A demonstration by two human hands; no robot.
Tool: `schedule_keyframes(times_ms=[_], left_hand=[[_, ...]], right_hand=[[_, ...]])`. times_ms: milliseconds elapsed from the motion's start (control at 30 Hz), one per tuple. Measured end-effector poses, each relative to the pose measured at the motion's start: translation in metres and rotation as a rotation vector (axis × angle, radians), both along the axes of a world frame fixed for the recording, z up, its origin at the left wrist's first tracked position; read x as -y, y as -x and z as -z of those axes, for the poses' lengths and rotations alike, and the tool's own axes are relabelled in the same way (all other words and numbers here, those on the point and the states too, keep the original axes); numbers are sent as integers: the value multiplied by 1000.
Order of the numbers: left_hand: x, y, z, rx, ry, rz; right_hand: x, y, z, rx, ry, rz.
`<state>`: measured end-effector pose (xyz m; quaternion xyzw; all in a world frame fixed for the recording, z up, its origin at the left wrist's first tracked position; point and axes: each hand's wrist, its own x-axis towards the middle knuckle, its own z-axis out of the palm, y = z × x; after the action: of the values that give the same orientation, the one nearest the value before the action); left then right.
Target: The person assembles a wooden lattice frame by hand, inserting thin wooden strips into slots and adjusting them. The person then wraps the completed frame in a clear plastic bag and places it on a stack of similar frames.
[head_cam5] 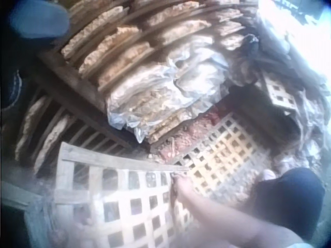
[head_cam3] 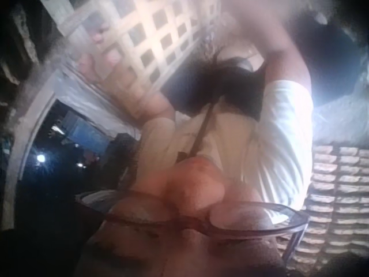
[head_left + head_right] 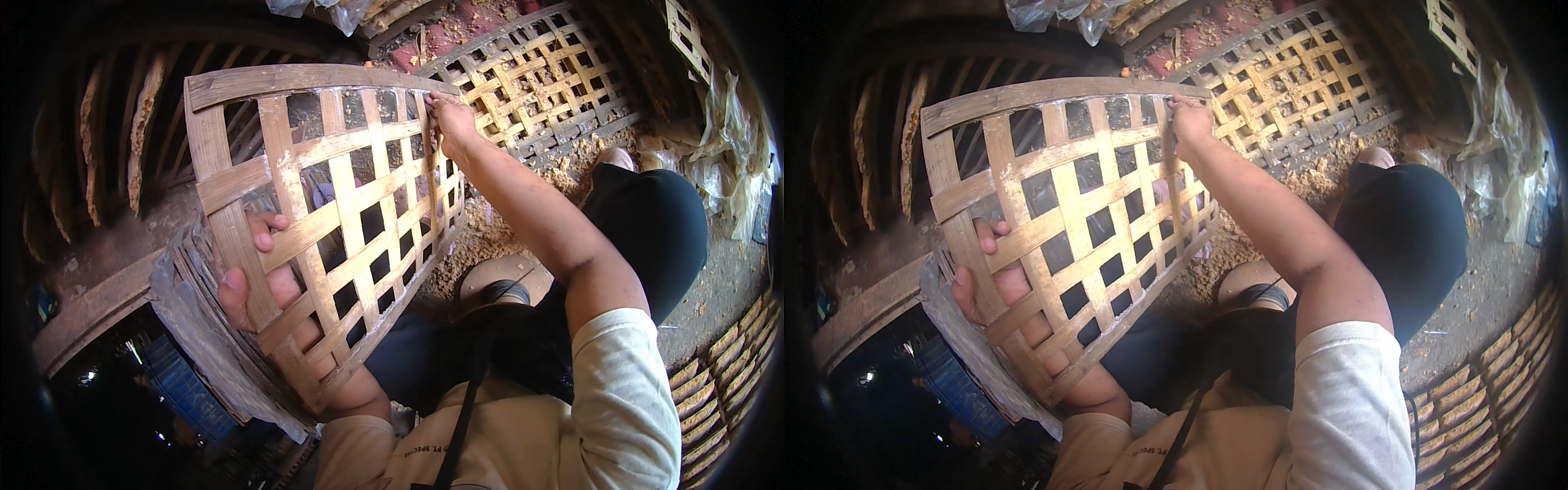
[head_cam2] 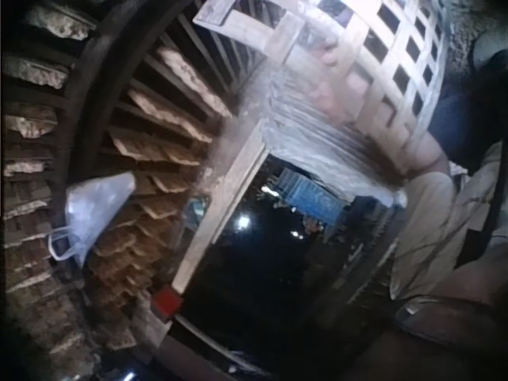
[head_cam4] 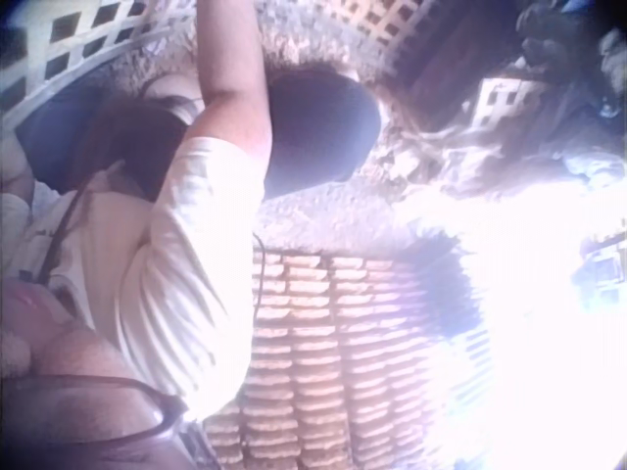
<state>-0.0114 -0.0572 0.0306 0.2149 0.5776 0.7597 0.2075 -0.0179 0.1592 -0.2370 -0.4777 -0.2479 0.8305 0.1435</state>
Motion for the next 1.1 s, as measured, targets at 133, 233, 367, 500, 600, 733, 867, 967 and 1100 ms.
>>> schedule_keyframes(times_ms=[133,233,367,500,600,733,867,967,1100], left_hand=[[1,1,1,-13,-10,10],[1,3,3,-22,-7,26],[-3,0,-1,-19,37,16],[0,5,1,-64,51,55],[-16,-5,-2,-14,-4,-128],[-12,-1,-1,-6,-30,-63],[-14,-2,1,-3,-39,-89],[-14,1,3,10,-22,-100],[-18,0,-3,19,22,-130]], right_hand=[[1,-3,-1,-17,8,13],[3,-2,-3,-13,-32,21],[2,-7,-13,-61,22,33],[3,-10,-18,-63,16,30],[1,-5,-9,-66,4,57],[2,-2,-8,-43,54,88],[4,-2,0,-83,32,126],[5,-4,13,-168,-33,121],[1,-5,10,-226,-186,17]])
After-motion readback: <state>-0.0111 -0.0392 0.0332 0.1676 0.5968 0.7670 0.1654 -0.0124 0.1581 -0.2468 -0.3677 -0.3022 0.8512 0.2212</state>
